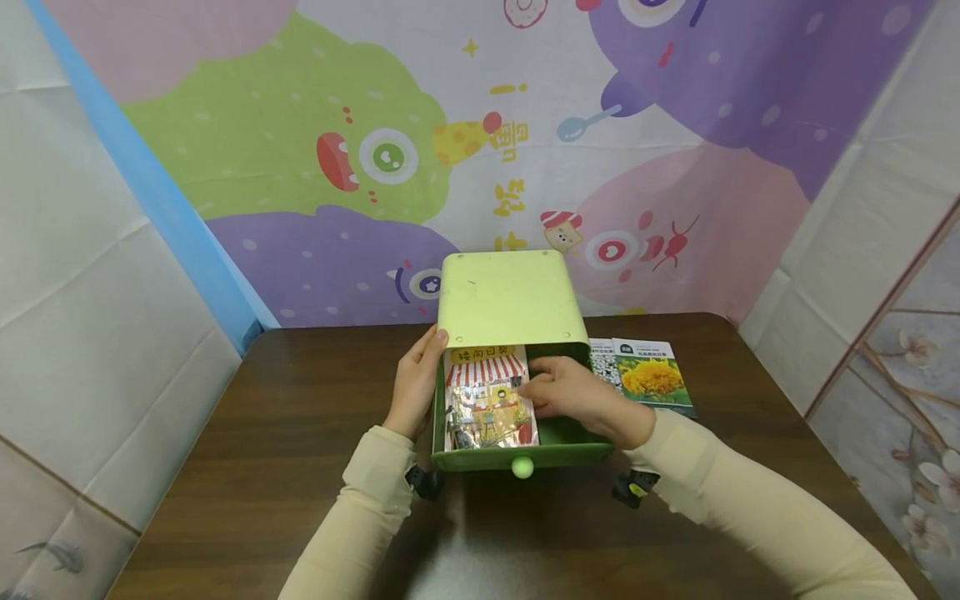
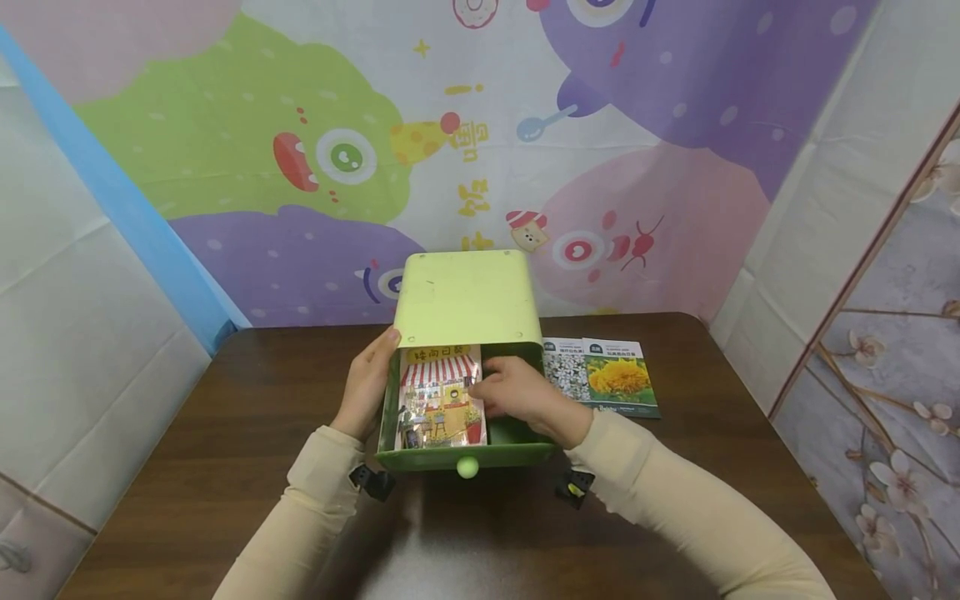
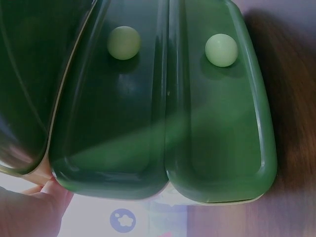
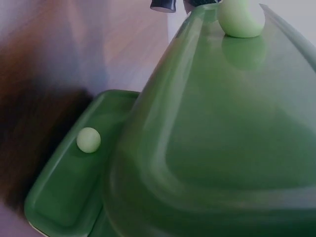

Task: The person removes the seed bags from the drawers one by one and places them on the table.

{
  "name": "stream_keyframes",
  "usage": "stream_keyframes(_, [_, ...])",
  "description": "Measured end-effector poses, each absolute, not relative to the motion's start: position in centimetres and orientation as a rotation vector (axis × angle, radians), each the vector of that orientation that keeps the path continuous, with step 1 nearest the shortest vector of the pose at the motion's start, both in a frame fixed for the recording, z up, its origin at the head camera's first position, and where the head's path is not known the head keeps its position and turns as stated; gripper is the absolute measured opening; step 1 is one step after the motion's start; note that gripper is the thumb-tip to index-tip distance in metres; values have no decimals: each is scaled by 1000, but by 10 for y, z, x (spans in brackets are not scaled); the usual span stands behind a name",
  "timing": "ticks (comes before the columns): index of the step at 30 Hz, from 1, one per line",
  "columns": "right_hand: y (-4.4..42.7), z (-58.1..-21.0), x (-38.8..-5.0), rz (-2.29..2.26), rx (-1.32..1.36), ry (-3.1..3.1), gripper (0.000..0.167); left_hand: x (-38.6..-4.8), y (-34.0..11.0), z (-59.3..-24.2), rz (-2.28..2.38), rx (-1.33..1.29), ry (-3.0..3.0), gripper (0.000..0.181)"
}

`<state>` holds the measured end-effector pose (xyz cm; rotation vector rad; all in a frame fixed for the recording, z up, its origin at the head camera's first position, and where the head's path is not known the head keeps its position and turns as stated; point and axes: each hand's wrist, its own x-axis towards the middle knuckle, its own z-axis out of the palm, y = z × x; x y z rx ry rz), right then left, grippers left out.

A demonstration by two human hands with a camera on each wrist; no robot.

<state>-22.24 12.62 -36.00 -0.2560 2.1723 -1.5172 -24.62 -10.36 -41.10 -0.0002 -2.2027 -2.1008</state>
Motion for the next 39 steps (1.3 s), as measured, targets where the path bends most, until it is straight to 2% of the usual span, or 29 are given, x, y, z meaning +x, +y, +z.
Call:
stream_keyframes(3, [125, -363, -222, -1503, -276, 2177, 59, -246, -103, -411, -2108, 2, -2198, 60])
stream_keyframes(7, [122, -369, -222, -1479, -308, 2167, 17, -246, -103, -412, -2098, -2, -2201, 60])
stream_keyframes(8, [121, -370, -222, -1464, -316, 2167, 12, -246, -103, -412, -2094, -3, -2203, 60])
stream_keyframes(12, [120, -370, -221, -1390, -349, 2190, 9, -246, -104, -414, -2084, -8, -2206, 62])
stream_keyframes(16, [120, -369, -222, -1356, -356, 2193, 15, -246, -105, -413, -2085, -4, -2204, 63])
stream_keyframes(33, [121, -369, -224, -1388, -271, 2213, 13, -248, -105, -412, -2120, 4, -2199, 61])
stream_keyframes(39, [125, -363, -223, -1433, -215, 2197, 9, -237, -101, -396, -2116, 31, -2220, 57])
